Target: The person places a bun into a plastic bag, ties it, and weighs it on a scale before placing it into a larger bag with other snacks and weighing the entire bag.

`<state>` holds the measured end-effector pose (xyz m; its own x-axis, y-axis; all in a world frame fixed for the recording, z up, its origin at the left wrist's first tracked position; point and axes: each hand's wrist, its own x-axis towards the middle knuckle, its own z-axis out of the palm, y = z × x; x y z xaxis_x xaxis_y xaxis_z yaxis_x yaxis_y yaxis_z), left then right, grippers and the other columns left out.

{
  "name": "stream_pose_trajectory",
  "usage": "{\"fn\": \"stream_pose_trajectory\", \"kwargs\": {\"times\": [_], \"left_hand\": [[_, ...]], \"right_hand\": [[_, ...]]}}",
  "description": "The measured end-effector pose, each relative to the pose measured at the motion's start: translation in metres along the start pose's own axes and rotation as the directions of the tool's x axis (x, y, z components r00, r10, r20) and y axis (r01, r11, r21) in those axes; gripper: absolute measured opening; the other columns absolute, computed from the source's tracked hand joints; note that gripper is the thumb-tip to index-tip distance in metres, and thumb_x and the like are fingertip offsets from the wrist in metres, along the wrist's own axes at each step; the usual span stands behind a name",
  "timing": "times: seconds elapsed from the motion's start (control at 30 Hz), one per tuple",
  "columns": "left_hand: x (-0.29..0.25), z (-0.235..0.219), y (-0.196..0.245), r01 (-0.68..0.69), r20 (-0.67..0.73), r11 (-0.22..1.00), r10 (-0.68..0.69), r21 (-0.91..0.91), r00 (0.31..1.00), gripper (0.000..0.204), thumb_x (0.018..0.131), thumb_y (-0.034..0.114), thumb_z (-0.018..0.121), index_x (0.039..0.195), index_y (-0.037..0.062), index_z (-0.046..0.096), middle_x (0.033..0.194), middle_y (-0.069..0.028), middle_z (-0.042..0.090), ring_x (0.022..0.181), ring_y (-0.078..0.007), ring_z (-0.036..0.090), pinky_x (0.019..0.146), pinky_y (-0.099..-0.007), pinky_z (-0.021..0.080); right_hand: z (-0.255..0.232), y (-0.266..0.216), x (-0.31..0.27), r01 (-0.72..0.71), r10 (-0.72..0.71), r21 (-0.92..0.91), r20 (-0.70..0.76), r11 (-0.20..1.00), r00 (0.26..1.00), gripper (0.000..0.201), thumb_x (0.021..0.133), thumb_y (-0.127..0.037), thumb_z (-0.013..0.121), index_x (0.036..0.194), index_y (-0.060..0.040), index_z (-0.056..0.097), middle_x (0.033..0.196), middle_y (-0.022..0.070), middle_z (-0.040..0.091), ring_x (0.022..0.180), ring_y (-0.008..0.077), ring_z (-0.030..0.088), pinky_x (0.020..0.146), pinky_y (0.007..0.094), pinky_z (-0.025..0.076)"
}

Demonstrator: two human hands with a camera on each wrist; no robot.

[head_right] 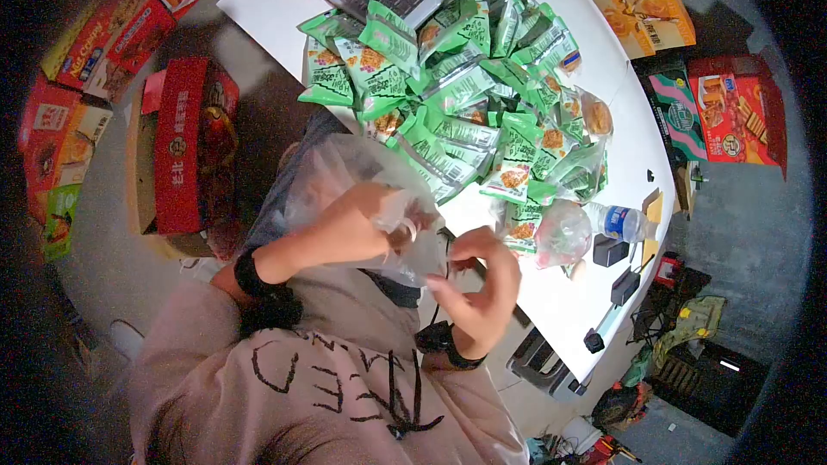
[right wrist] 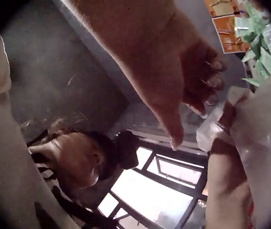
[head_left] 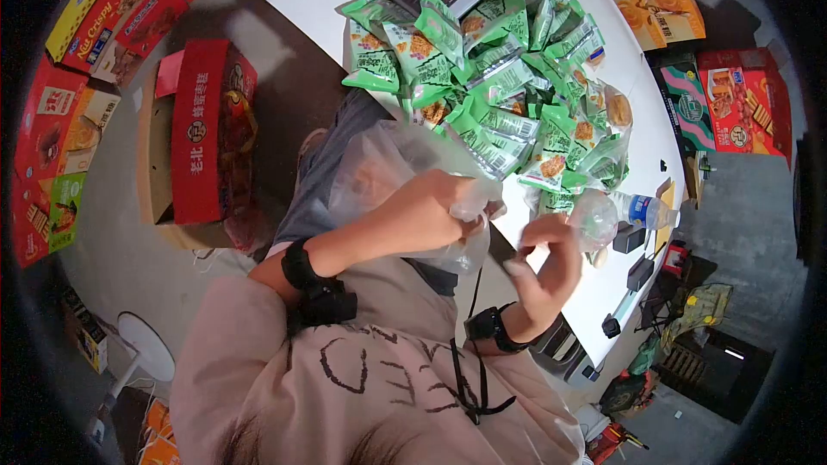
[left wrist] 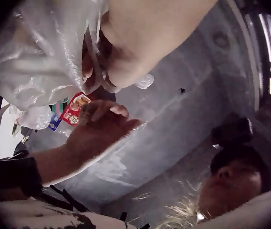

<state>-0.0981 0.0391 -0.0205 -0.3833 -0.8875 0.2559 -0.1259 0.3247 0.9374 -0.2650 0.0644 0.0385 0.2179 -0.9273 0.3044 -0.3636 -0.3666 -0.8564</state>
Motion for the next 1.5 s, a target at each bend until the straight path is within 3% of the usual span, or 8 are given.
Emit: {"fn": "stream_pose_trajectory", "kwargs": {"times": [0.17, 0.27, 0.4, 0.57, 0.63, 0.97, 1.33, 1.5], "left_hand": [[-0.006, -0.005, -0.004, -0.203, -0.017, 0.97, 0.207, 0.137, 0.978, 0.022, 0.067, 0.01, 0.061, 0.086, 0.0024, 0.054, 0.067, -0.0155, 0.056, 0.066, -0.0322, 0.057, 0.056, -0.0379, 0.043], [-0.013, -0.004, -0.002, -0.115, -0.165, 0.986, 0.133, 0.118, 0.977, 0.026, 0.067, 0.012, 0.062, 0.089, 0.0007, 0.055, 0.069, -0.0168, 0.057, 0.067, -0.0343, 0.056, 0.057, -0.0399, 0.043], [-0.009, -0.004, -0.005, 0.093, 0.022, 0.992, -0.095, 0.091, 0.995, 0.029, 0.067, 0.016, 0.063, 0.089, 0.0, 0.054, 0.071, -0.0184, 0.058, 0.068, -0.037, 0.056, 0.057, -0.0415, 0.043], [-0.008, -0.017, -0.005, 0.051, 0.101, 0.995, -0.06, 0.083, 0.993, 0.027, 0.075, 0.023, 0.06, 0.087, -0.0004, 0.052, 0.068, -0.0173, 0.058, 0.062, -0.0331, 0.057, 0.054, -0.0383, 0.043], [-0.007, -0.032, -0.001, 0.25, 0.432, 0.956, -0.162, -0.156, 0.887, 0.029, 0.086, 0.028, 0.05, 0.094, 0.0002, 0.054, 0.065, -0.0129, 0.06, 0.052, -0.0228, 0.058, 0.05, -0.0324, 0.044], [-0.007, -0.038, 0.006, 0.506, 0.385, 0.777, -0.367, -0.373, 0.847, 0.04, 0.094, 0.025, 0.032, 0.129, 0.009, 0.038, 0.074, -0.0048, 0.061, 0.052, -0.0101, 0.051, 0.047, -0.0226, 0.042], [-0.007, -0.04, -0.019, 0.119, 0.344, 0.69, 0.198, -0.714, 0.918, 0.029, 0.088, 0.016, 0.036, 0.094, -0.0028, 0.057, 0.085, -0.0098, 0.061, 0.071, -0.0159, 0.056, 0.074, -0.0294, 0.043], [-0.008, -0.04, -0.015, 0.204, 0.414, 0.746, 0.105, -0.633, 0.904, 0.024, 0.085, 0.017, 0.041, 0.083, -0.0017, 0.055, 0.078, -0.0083, 0.06, 0.071, -0.0158, 0.056, 0.071, -0.0294, 0.043]], "right_hand": [[0.016, -0.001, 0.0, -0.03, 0.101, -0.252, 0.275, 0.967, 0.956, 0.037, 0.063, -0.025, 0.076, 0.075, -0.0013, 0.05, 0.066, 0.0075, 0.054, 0.049, 0.0158, 0.046, 0.048, 0.0255, 0.038], [0.023, 0.009, -0.004, -0.09, 0.17, -0.334, 0.218, 0.938, 0.961, 0.032, 0.068, -0.024, 0.072, 0.075, -0.0012, 0.05, 0.064, 0.0089, 0.054, 0.048, 0.0184, 0.046, 0.047, 0.0268, 0.038], [0.025, 0.007, 0.0, -0.124, 0.19, -0.36, 0.153, 0.925, 0.97, 0.027, 0.074, -0.022, 0.067, 0.075, -0.0008, 0.05, 0.061, 0.0092, 0.052, 0.048, 0.0207, 0.046, 0.047, 0.0276, 0.038], [0.025, 0.007, -0.003, -0.07, 0.109, -0.197, 0.194, 0.978, 0.975, 0.016, 0.081, -0.01, 0.058, 0.072, -0.0004, 0.048, 0.06, 0.0073, 0.05, 0.048, 0.0181, 0.045, 0.047, 0.0269, 0.036], [0.02, 0.015, -0.008, -0.101, 0.12, -0.124, 0.148, 0.987, 0.982, 0.014, 0.081, -0.008, 0.056, 0.072, -0.0002, 0.047, 0.059, 0.0068, 0.049, 0.049, 0.0163, 0.044, 0.047, 0.0261, 0.034], [0.024, 0.017, -0.012, -0.032, 0.049, 0.204, -0.079, 0.978, 0.996, 0.018, 0.088, -0.01, 0.045, 0.071, -0.0035, 0.041, 0.063, 0.0052, 0.047, 0.051, 0.0057, 0.036, 0.045, 0.0186, 0.025], [0.03, 0.026, 0.013, 0.056, -0.045, 0.029, -0.288, 0.998, 0.956, 0.017, 0.088, -0.006, 0.041, 0.073, -0.0018, 0.037, 0.059, 0.0048, 0.043, 0.054, 0.0101, 0.036, 0.05, 0.0226, 0.029], [0.038, 0.02, 0.036, 0.316, -0.323, -0.07, -0.122, 0.946, 0.939, 0.015, 0.087, -0.006, 0.042, 0.074, -0.0006, 0.038, 0.074, 0.0151, 0.055, 0.066, 0.019, 0.051, 0.061, 0.0287, 0.041]]}}
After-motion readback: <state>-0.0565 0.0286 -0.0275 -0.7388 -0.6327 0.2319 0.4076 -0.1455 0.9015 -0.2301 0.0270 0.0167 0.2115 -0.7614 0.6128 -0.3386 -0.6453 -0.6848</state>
